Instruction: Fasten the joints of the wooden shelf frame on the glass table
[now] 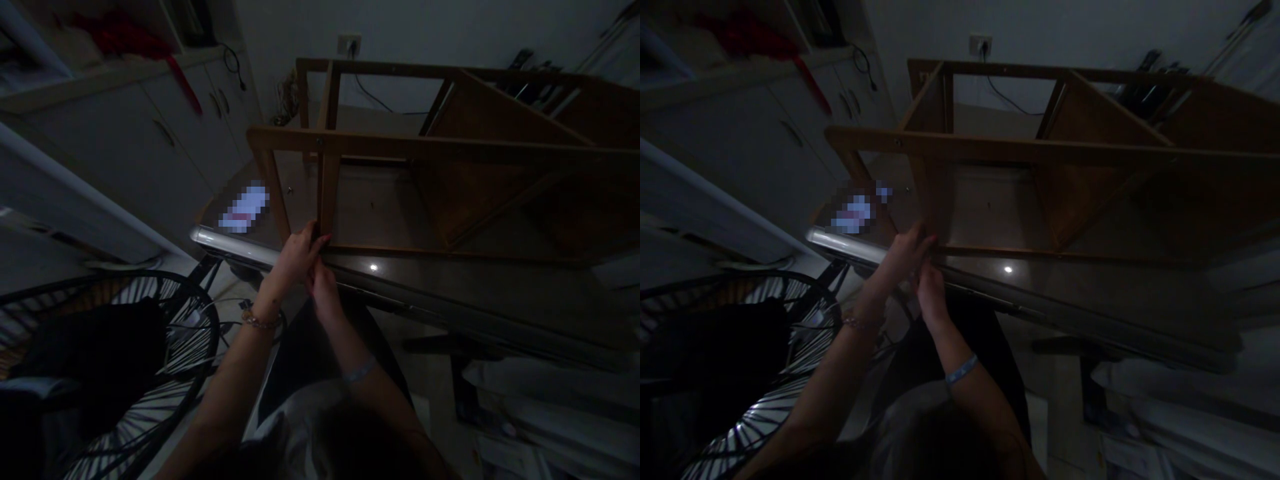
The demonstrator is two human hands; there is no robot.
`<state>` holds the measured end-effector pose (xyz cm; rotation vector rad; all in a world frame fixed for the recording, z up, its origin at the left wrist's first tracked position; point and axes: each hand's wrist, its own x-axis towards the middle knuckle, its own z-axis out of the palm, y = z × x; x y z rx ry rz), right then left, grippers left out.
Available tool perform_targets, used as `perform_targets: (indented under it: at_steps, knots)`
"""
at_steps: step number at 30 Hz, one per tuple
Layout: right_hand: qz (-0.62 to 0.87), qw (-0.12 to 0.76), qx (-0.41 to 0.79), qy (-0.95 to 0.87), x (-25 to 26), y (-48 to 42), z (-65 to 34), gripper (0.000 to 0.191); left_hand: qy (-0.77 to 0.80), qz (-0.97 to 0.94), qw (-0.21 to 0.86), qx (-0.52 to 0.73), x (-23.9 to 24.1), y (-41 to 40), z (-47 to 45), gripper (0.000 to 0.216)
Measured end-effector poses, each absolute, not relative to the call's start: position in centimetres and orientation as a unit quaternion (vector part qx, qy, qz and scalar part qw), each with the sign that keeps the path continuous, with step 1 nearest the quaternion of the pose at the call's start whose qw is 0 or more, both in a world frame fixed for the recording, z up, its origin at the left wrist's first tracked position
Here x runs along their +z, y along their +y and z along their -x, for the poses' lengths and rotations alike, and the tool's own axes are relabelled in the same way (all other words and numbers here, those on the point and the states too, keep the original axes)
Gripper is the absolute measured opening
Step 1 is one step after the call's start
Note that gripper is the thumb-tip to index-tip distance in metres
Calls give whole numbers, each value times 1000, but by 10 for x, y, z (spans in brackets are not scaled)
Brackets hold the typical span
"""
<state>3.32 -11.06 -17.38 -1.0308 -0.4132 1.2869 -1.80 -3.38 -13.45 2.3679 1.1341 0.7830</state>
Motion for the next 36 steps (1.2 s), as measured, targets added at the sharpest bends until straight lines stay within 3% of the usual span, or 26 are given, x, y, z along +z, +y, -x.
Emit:
perform_targets:
  at_steps: [9, 19, 25, 36]
  knots:
    - [540, 579, 541, -284, -186, -110, -59, 51, 392, -844, 220, 292, -132, -33, 18, 26]
    - [446, 614, 586, -283, -179, -116, -45, 52, 389, -845, 221, 292, -133, -31, 18, 31]
    - [452, 636, 568, -263, -185, -119, -40, 58, 387, -844, 227, 295, -134, -31, 19, 28]
    - [477, 645, 559, -212, -176, -122, -36, 53, 390, -846, 225, 284, -133, -28, 19, 25]
